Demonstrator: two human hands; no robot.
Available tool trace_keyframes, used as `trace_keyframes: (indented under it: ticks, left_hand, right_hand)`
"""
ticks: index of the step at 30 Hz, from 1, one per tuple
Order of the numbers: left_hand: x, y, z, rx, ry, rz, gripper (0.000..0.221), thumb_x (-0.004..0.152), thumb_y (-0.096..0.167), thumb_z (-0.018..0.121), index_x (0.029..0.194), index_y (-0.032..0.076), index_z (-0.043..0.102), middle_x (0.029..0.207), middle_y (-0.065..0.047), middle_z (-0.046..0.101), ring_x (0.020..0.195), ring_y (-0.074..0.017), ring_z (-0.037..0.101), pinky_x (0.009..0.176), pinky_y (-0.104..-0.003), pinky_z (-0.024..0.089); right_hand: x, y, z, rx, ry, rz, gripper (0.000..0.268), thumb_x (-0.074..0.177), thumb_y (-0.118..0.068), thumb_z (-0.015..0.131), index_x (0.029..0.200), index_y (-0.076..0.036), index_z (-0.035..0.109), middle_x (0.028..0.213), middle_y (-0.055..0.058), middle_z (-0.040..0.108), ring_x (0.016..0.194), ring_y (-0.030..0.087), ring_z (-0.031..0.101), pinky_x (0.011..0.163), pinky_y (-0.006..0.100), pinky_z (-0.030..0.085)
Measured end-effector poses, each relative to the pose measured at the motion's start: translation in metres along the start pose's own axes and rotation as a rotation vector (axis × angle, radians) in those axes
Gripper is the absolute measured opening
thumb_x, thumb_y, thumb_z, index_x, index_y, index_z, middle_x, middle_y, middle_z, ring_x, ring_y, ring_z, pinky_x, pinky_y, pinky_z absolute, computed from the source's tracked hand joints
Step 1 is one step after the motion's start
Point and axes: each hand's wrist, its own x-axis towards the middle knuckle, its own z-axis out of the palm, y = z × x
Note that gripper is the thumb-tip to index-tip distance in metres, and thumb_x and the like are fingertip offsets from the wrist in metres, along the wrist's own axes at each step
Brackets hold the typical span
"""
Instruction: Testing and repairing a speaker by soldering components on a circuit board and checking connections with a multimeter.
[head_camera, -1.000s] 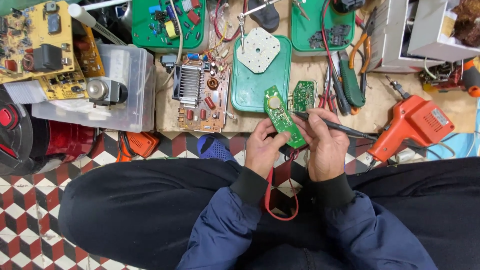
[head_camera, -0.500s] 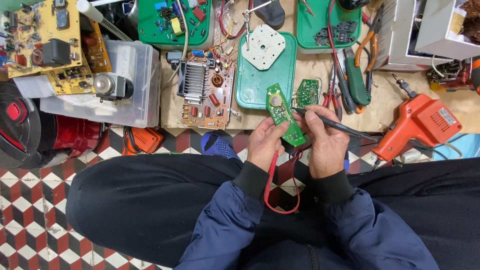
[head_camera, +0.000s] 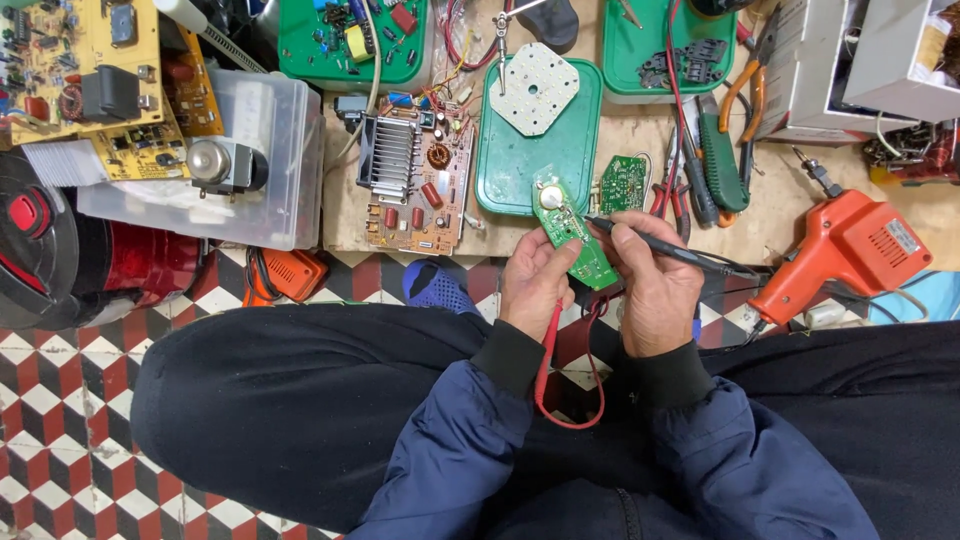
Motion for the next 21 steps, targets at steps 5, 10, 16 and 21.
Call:
trace_keyframes:
  ticks: [5,10,16,21]
  left_hand:
    - [0.001,-0.002,0.000,0.037,0.009,0.024,0.053,0.101,0.014,0.082,0.146,0.005,0.055,0.098,-0.006,0.062,0.050,-0.0072,0.046,0.039,-0.024,0.042]
    - [0.005,-0.007,-0.003,0.060,-0.005,0.040,0.057,0.101,0.014,0.081,0.152,0.006,0.055,0.100,-0.007,0.064,0.049,-0.0080,0.049,0.037,-0.023,0.041]
    - [0.009,-0.013,-0.006,0.056,-0.002,0.051,0.058,0.101,0.014,0.081,0.153,0.007,0.055,0.102,-0.008,0.065,0.049,-0.0087,0.049,0.037,-0.024,0.042]
    - [0.008,-0.013,-0.008,0.060,0.009,0.057,0.056,0.101,0.013,0.081,0.152,0.008,0.058,0.101,-0.008,0.065,0.048,-0.0088,0.048,0.036,-0.025,0.041]
  right_hand:
    - [-0.002,-0.001,0.001,-0.016,0.001,-0.008,0.015,0.102,-0.005,0.078,0.116,0.001,0.078,0.108,0.021,0.081,0.104,0.027,0.083,0.094,0.037,0.071]
    - [-0.005,-0.008,0.006,-0.073,0.003,0.007,0.016,0.100,-0.005,0.079,0.115,-0.001,0.079,0.108,0.018,0.082,0.102,0.021,0.082,0.095,0.033,0.070]
    - [-0.006,-0.009,0.006,-0.097,-0.006,0.009,0.016,0.100,-0.005,0.079,0.115,-0.002,0.080,0.108,0.017,0.082,0.102,0.021,0.081,0.095,0.032,0.070]
    - [-0.007,-0.008,0.006,-0.084,0.001,0.019,0.015,0.100,-0.006,0.080,0.114,-0.002,0.080,0.108,0.018,0.082,0.102,0.021,0.082,0.096,0.031,0.070]
